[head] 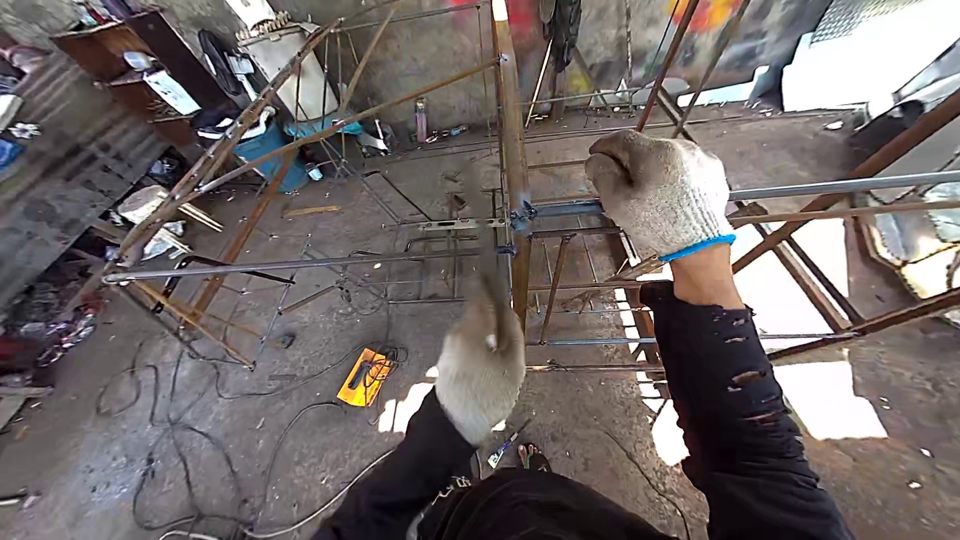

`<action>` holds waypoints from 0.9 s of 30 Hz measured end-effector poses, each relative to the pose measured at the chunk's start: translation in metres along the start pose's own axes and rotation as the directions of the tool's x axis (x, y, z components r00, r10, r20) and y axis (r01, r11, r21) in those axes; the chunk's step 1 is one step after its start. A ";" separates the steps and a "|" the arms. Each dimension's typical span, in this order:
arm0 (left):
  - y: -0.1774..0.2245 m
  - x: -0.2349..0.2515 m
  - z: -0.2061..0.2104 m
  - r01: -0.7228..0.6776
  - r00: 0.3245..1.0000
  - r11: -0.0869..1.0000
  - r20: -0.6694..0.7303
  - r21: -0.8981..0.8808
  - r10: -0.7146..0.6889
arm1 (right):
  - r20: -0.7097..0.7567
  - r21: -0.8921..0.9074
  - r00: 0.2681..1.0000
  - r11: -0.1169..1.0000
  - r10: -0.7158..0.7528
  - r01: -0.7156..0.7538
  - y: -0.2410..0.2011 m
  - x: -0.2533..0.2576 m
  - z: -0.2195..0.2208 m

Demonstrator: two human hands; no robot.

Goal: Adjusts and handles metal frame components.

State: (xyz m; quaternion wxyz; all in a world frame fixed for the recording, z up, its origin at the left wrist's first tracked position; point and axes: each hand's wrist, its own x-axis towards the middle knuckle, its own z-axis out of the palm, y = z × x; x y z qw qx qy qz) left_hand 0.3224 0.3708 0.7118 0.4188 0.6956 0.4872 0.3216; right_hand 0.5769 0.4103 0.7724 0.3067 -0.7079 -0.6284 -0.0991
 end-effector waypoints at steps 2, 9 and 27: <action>0.014 0.005 -0.002 0.218 0.963 0.975 0.157 0.029 -0.220 | -0.015 0.019 0.999 0.999 -0.046 0.046 0.007 -0.005 0.002; 0.039 0.003 -0.003 0.199 0.977 0.980 0.078 0.031 -0.200 | 0.051 0.005 0.997 0.998 -0.061 0.061 0.017 0.003 0.004; 0.038 0.027 -0.004 0.475 0.868 0.750 0.386 -0.460 -0.312 | 0.002 0.079 0.985 0.982 -0.174 0.174 0.025 -0.007 0.008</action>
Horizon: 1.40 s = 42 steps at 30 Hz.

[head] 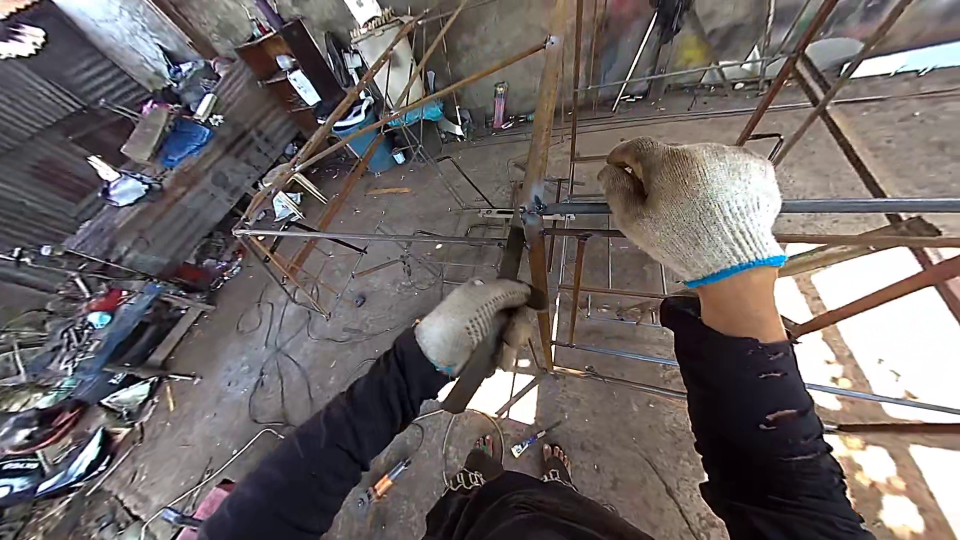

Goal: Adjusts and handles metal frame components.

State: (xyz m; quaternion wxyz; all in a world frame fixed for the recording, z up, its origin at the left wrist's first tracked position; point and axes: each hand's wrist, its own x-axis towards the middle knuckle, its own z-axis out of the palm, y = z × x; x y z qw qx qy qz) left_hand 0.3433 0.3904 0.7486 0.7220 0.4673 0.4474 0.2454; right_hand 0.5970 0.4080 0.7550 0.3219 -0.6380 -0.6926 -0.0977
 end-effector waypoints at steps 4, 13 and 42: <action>-0.011 0.009 -0.008 -0.147 0.988 0.989 -0.046 0.015 0.147 | 0.005 -0.027 1.000 0.999 0.020 -0.020 -0.002 0.008 0.000; 0.075 0.031 -0.042 -0.424 0.877 0.825 -0.058 0.374 0.477 | 0.047 -0.046 0.995 0.995 0.086 -0.084 -0.012 0.007 -0.006; 0.101 0.187 -0.040 -0.395 0.845 0.753 -0.114 0.527 0.523 | -0.030 -0.124 0.961 0.953 0.274 -0.276 -0.022 0.006 0.004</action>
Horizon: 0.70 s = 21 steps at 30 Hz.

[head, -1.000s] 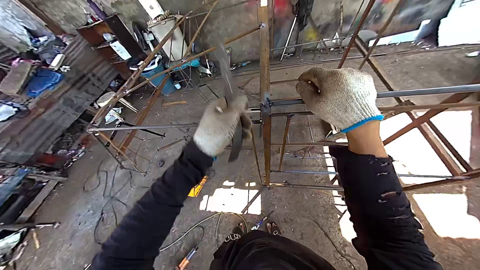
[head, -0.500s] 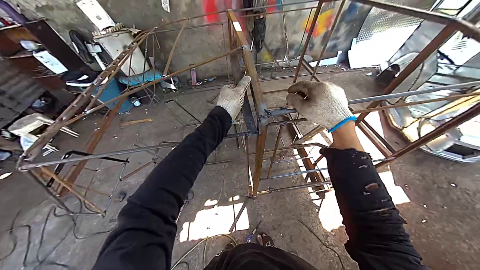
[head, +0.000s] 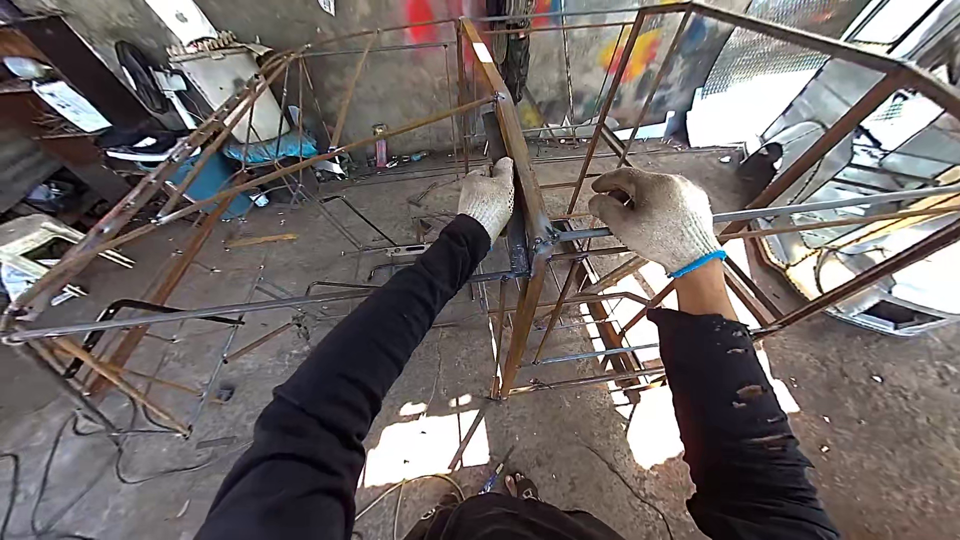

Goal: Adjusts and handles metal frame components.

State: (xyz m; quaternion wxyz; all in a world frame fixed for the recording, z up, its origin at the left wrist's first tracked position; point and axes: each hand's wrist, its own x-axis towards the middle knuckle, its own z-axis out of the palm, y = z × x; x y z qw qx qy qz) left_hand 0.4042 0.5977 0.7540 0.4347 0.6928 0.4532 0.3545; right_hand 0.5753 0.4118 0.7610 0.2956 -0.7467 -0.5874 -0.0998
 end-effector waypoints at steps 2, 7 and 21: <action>0.003 -0.002 -0.003 -0.014 1.000 1.000 -0.001 0.024 0.014 | -0.006 -0.003 1.000 1.000 -0.005 0.005 0.001 0.000 0.001; 0.001 -0.004 -0.001 -0.028 1.000 0.999 -0.013 -0.015 0.028 | 0.017 -0.036 1.000 0.999 0.004 -0.003 -0.004 0.011 -0.002; 0.004 -0.014 -0.007 -0.115 0.992 0.993 -0.051 0.001 0.115 | 0.001 -0.018 1.000 1.000 -0.003 0.003 -0.003 0.012 -0.001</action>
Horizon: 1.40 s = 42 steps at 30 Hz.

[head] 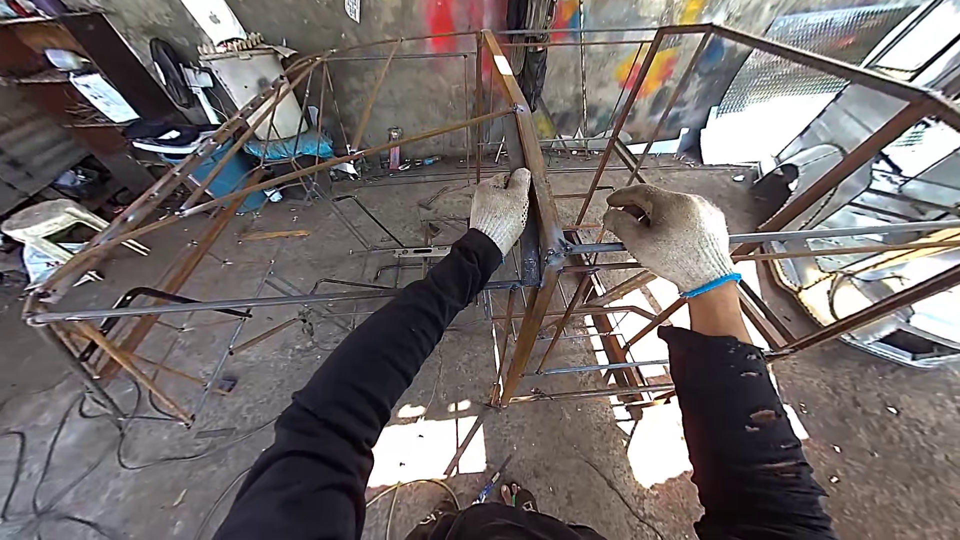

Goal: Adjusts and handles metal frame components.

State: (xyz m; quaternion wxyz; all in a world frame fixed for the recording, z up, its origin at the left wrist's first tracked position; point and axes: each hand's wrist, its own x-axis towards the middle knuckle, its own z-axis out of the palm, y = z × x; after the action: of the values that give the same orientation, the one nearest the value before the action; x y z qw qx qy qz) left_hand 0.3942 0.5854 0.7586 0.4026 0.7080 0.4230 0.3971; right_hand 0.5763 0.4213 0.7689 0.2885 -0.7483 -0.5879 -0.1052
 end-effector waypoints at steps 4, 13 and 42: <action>-0.001 0.002 0.001 -0.013 0.999 1.000 -0.031 -0.011 0.012 | 0.025 -0.021 0.999 0.999 0.028 -0.027 -0.003 0.008 -0.001; 0.000 0.008 0.000 -0.041 0.999 0.998 -0.002 0.037 0.041 | 0.011 0.025 1.000 1.000 0.001 -0.001 -0.001 -0.003 -0.001; -0.007 0.012 0.006 -0.072 0.996 0.997 -0.051 -0.007 0.071 | -0.007 0.024 0.999 0.999 0.033 -0.033 -0.002 -0.010 0.002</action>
State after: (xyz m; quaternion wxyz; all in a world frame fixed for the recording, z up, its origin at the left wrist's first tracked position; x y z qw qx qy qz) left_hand 0.4020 0.5970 0.7530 0.3804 0.7106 0.4057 0.4309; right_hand 0.5712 0.4144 0.7623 0.3014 -0.7541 -0.5757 -0.0958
